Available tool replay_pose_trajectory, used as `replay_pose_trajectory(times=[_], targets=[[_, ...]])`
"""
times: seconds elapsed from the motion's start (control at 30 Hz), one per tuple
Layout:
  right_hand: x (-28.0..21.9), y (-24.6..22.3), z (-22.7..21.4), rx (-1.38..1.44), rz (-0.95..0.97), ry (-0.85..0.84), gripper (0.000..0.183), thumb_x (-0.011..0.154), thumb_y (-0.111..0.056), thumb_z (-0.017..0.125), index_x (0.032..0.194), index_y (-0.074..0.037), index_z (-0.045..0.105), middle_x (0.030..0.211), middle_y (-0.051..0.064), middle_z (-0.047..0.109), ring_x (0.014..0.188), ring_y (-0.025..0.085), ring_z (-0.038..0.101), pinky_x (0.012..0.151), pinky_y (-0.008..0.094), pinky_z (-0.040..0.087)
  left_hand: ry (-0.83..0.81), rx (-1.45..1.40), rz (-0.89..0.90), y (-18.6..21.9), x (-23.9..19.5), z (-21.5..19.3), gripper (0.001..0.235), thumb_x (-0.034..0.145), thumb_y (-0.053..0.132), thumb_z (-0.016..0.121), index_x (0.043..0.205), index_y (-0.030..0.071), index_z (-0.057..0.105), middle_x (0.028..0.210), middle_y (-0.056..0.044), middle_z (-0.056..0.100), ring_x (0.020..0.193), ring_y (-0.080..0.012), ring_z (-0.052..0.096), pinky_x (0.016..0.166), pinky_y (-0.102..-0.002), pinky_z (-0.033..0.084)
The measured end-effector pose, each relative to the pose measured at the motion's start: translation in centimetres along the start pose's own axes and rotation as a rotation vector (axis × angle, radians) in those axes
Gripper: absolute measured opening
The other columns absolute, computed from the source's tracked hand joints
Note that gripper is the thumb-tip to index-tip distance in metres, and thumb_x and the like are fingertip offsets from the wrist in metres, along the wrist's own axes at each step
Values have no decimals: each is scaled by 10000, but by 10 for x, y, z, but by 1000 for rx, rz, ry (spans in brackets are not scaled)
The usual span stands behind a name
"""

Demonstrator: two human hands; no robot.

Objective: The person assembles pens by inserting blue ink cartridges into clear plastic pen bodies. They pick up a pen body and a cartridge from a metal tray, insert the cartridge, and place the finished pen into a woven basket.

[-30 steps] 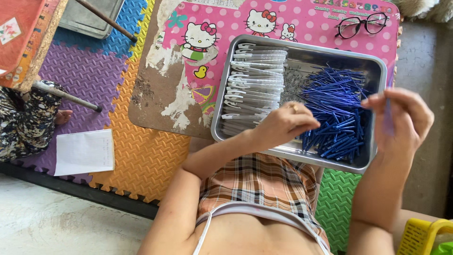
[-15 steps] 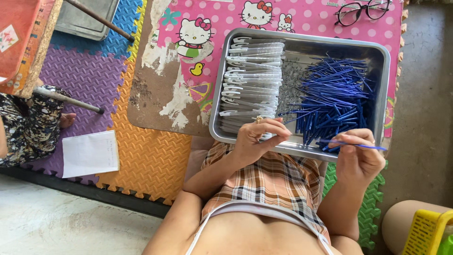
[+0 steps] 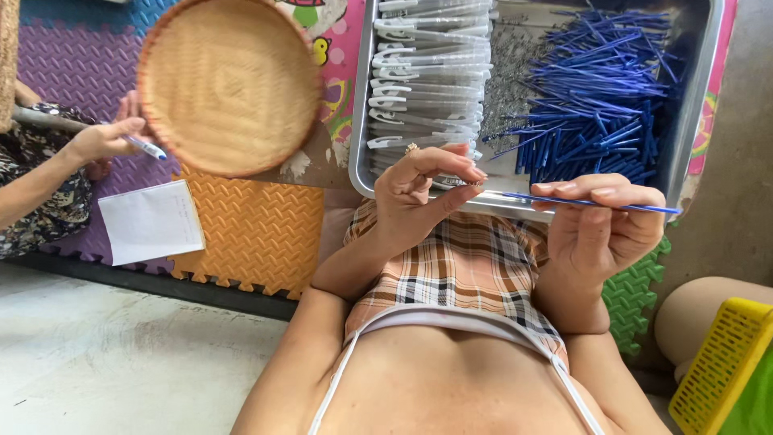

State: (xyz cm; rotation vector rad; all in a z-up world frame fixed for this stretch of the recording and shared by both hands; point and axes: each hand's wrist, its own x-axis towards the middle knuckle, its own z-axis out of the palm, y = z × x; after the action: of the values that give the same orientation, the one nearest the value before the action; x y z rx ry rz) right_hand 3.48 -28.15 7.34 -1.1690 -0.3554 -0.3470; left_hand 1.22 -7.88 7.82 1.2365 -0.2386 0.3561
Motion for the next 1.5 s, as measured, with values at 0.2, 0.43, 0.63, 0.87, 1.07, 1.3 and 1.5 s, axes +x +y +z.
replay_pose_trajectory(times=[0.2, 0.43, 0.63, 0.87, 1.07, 1.3, 1.5], targets=[[-5, -2, 7, -33, 24, 27, 208, 1119, -243, 641, 1144, -96, 496, 961, 179, 579, 862, 260, 672, 825, 449, 685, -38, 42, -10, 4, -3, 0, 212, 1000, 51, 784, 1169, 134, 685, 1093, 7, 768, 1055, -129, 762, 1285, -419, 504], [-7, 4, 1, -40, 42, -28, 173, 1112, -209, 635, 1131, -86, 514, 961, 194, 603, 858, 280, 687, 816, 457, 694, -53, 110, -17, 1, -6, 1, 224, 1000, 72, 795, 1182, 146, 688, 1112, 17, 775, 1062, -126, 765, 1281, -398, 505], [-15, 26, -13, 48, 181, -105, 128, 1106, -189, 657, 1146, -69, 638, 1129, 150, 643, 957, 284, 750, 826, 287, 671, -106, 290, 146, -11, -3, 3, 263, 1008, 38, 801, 1216, 139, 674, 1163, -7, 768, 1086, -167, 795, 1218, -408, 542], [-56, 72, -55, 584, 665, -46, 176, 1122, -108, 467, 1236, 26, 475, 1147, 317, 720, 1127, 423, 764, 963, 497, 655, -64, 545, 378, -40, -9, 11, 307, 915, 74, 854, 1197, 163, 772, 1106, 3, 814, 1129, -165, 759, 1170, -409, 509], [-64, 79, -93, 765, 837, 30, 194, 1127, -141, 479, 1297, -48, 488, 1165, 215, 772, 1060, 345, 795, 940, 462, 645, -139, 544, 339, -46, -11, 0, 427, 952, 305, 844, 1336, 173, 712, 1316, -25, 755, 1275, -226, 708, 1221, -420, 453], [-38, 44, -127, 757, 784, 105, 220, 1250, -170, 462, 1371, -101, 633, 1220, 99, 782, 1064, 239, 750, 1033, 364, 601, -182, 1288, 316, -28, 17, -97, 184, 999, 170, 845, 1147, 96, 764, 1071, -45, 766, 959, -209, 683, 961, -392, 506], [-37, 48, -131, 692, 763, 122, 202, 1241, -168, 486, 1365, -106, 633, 1250, 116, 778, 1076, 251, 757, 1030, 371, 603, -410, 1563, 323, -35, 15, -109, 380, 822, 197, 999, 1125, 184, 770, 1025, 37, 739, 887, -176, 693, 995, -377, 479]])
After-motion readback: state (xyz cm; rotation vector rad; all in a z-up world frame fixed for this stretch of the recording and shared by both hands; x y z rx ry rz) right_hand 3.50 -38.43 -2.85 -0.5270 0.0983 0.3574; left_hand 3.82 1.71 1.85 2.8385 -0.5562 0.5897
